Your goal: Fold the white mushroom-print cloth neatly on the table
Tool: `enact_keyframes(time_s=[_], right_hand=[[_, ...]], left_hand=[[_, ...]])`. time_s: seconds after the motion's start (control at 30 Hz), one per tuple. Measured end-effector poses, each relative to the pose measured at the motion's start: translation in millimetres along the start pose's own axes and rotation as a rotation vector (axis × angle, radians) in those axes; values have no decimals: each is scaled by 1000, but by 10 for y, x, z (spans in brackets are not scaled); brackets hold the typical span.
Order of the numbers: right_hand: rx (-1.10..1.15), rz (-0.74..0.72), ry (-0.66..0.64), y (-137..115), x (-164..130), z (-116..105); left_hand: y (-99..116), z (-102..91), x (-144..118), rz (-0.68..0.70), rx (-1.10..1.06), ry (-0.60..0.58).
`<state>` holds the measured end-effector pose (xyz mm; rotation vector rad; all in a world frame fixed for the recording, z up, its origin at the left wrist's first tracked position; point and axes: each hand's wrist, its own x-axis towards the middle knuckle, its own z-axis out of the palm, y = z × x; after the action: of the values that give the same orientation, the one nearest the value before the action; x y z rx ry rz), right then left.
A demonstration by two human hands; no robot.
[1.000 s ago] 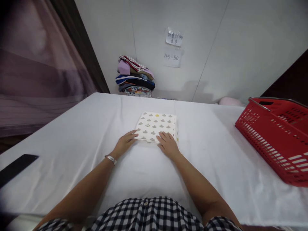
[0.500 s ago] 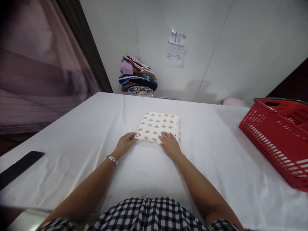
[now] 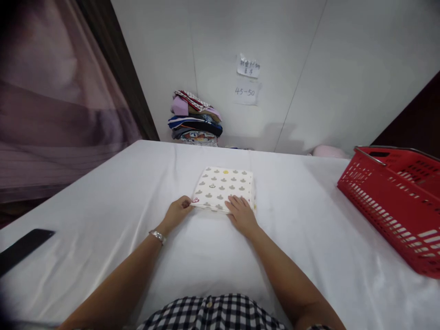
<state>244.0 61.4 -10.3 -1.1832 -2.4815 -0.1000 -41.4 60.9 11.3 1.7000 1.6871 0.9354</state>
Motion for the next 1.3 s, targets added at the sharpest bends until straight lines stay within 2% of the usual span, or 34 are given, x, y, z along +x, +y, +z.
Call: enact_keyframes(time_s=[0.37, 0.57, 0.7, 0.8, 0.9, 1.0, 1.13, 1.3], right_hand=[[-6, 4, -7, -4, 0, 13], [-1, 8, -22, -4, 10, 12], [-6, 7, -17, -8, 19, 15], [-23, 6, -15, -8, 22, 32], [-43, 11, -14, -3, 27, 43], [-63, 30, -30, -12, 43, 34], [-94, 76, -83, -155, 72, 19], [-93, 94, -116, -621, 44, 51]], left_hand=[[-79, -49, 50, 56, 36, -3], [-82, -82, 34, 79, 228, -11], [-19, 17, 1, 331, 352, 64], [87, 193, -5, 504, 475, 13], [169, 357, 38, 587, 592, -46], [174, 410, 111, 627, 639, -69], [107, 286, 188, 666, 647, -88], [-8, -18, 204, 663, 637, -98]])
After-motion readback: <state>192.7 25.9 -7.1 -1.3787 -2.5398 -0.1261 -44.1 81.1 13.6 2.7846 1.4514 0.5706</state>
